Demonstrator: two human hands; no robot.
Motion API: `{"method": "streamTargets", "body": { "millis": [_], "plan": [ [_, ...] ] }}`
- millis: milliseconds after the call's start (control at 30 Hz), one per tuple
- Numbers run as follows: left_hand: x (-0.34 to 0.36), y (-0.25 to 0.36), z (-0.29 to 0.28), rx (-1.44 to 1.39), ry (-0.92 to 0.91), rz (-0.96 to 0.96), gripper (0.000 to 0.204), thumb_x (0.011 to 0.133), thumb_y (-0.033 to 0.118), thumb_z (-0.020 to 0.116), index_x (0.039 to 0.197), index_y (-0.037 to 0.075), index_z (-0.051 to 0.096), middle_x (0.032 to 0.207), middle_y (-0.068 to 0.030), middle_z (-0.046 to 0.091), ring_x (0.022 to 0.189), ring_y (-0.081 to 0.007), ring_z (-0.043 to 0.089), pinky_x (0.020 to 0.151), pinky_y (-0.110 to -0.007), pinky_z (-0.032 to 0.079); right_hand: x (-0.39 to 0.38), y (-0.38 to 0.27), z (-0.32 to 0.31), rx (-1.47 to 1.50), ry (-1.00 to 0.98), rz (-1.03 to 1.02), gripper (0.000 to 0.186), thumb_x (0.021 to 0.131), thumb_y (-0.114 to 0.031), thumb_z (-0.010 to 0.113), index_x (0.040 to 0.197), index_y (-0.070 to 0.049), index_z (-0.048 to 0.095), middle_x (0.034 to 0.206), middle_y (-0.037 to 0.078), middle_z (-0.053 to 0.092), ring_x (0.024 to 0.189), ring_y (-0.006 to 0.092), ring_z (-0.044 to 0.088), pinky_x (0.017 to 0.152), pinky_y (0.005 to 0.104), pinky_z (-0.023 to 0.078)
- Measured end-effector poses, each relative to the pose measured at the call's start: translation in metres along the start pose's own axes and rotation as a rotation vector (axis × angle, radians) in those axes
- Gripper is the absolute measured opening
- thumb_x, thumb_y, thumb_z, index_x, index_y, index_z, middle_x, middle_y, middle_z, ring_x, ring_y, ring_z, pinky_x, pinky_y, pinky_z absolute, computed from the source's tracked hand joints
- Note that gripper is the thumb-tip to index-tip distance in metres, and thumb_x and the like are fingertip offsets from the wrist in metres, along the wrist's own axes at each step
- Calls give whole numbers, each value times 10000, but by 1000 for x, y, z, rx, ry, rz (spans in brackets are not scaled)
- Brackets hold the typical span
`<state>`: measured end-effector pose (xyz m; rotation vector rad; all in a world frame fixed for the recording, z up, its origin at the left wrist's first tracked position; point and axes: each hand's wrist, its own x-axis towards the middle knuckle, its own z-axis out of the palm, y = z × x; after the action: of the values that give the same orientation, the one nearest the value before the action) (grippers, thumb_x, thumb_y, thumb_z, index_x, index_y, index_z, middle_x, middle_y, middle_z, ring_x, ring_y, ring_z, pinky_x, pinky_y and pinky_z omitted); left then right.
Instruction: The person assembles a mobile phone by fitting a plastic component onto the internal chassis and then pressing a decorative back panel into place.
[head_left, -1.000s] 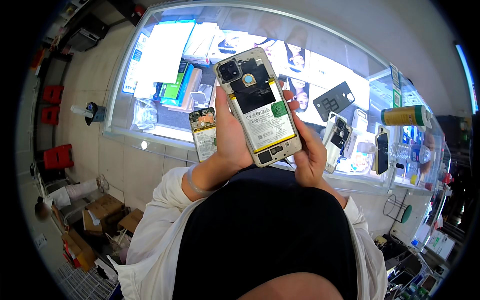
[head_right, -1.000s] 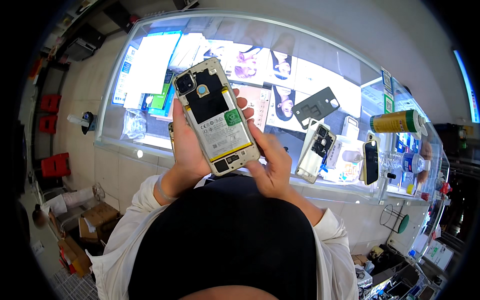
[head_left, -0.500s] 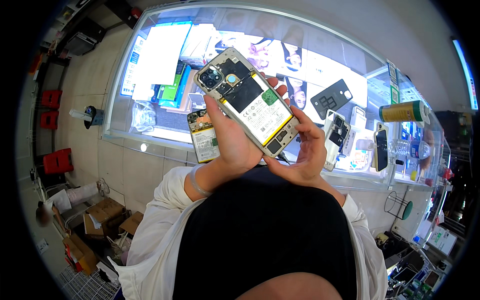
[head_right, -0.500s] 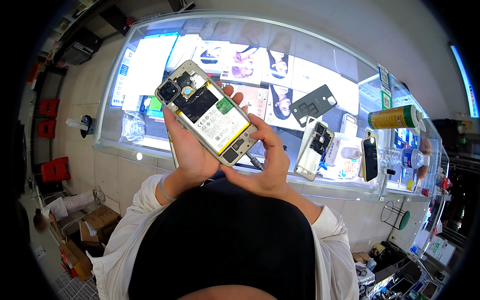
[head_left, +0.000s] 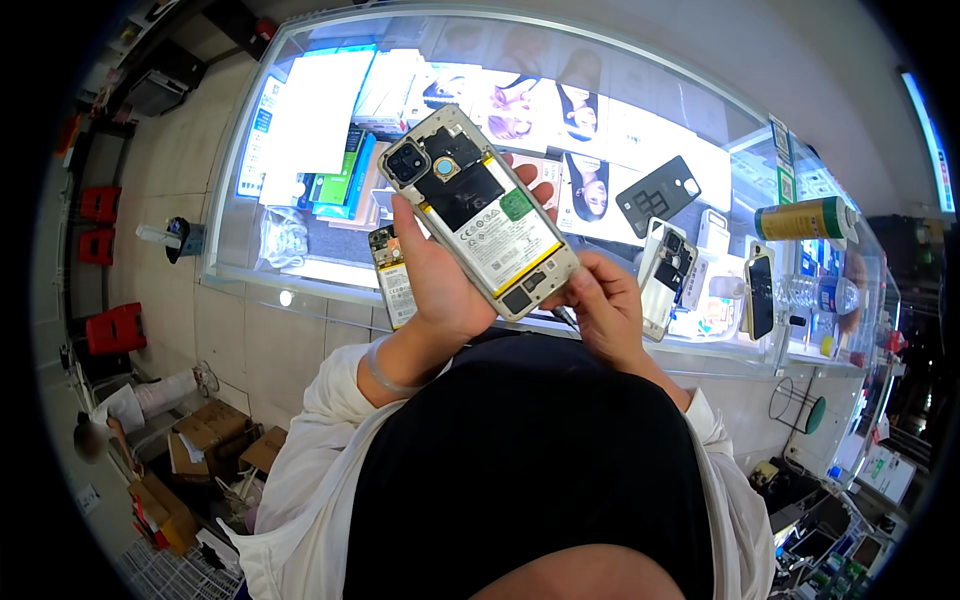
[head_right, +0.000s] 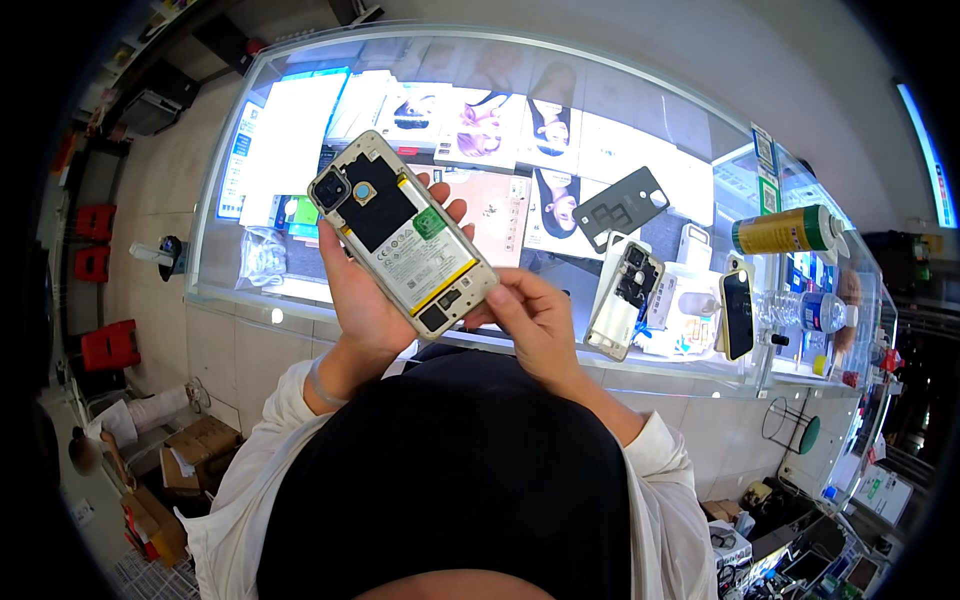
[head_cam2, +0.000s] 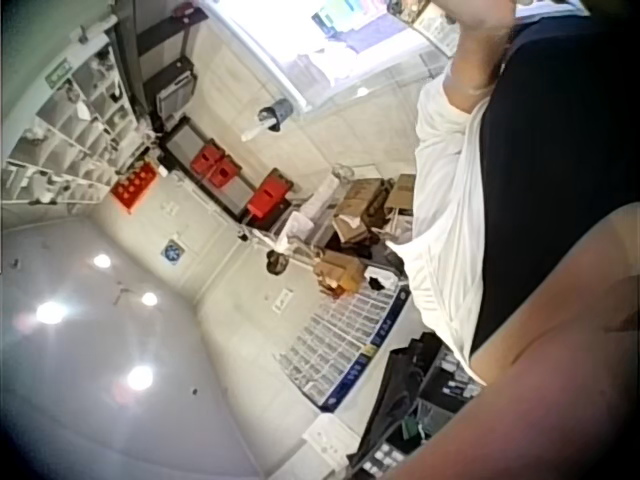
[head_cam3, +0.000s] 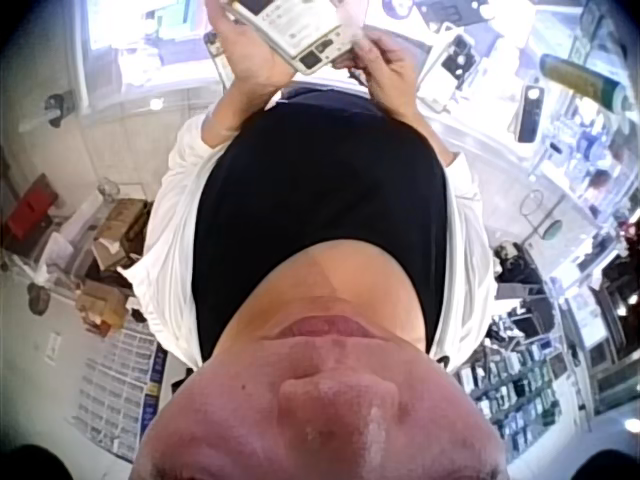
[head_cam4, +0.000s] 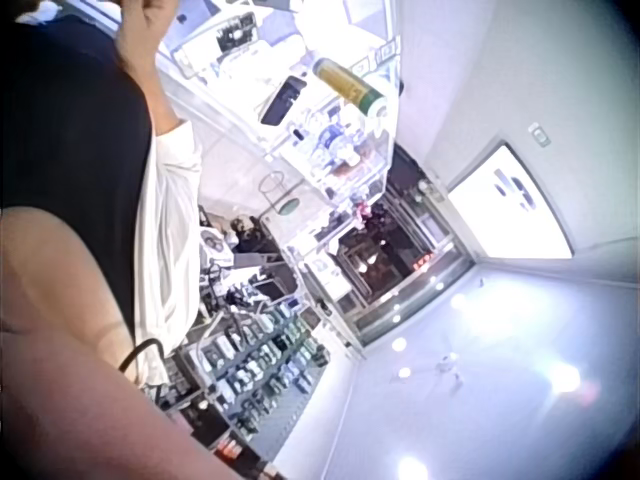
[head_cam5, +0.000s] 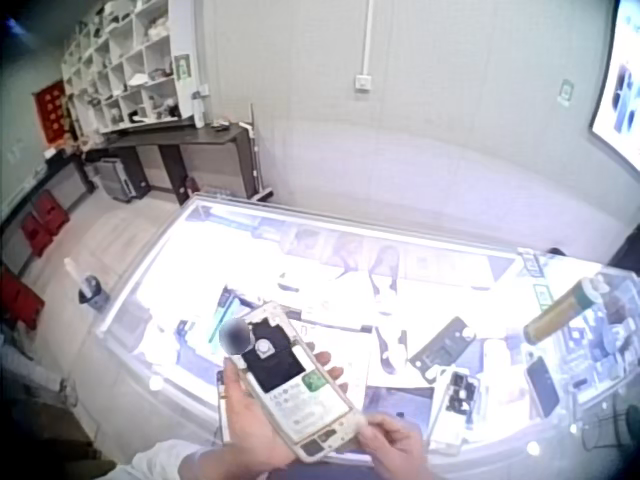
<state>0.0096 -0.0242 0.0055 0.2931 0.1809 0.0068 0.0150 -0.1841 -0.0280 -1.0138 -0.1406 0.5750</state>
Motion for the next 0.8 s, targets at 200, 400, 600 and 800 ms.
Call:
{"method": "streamTargets", "body": {
  "millis": [200,400,600,800],
  "plan": [
    [-9,6,-24,45,-32,17,770,820,646,167,1275,52,348,1212,-140,458,1103,-280,469,933,-426,385,3,1,3,-69,-86,179,226,883,-149,499,909,67,562,817,149,619,714,177,631,643,259,532],
    [-17,10,-36,155,128,61,817,799,679,115,1272,58,354,1178,-148,483,1074,-288,486,898,-448,401,3,11,3,-55,-88,210,219,881,-148,503,921,59,562,817,146,619,718,173,633,650,256,531],
    [-36,16,-76,483,269,95,359,815,72,519,1160,53,421,1077,-104,533,980,-221,552,837,-352,467,10,17,-7,-268,-156,235,216,853,-160,558,944,33,588,806,99,630,691,143,621,637,240,504],
    [-40,59,-96,581,427,248,358,762,-71,537,1096,14,441,1002,-120,565,903,-219,593,793,-343,503,5,2,-60,-1091,34,134,295,718,-179,698,945,-13,608,785,86,630,660,160,610,604,256,480]
  ]
}}
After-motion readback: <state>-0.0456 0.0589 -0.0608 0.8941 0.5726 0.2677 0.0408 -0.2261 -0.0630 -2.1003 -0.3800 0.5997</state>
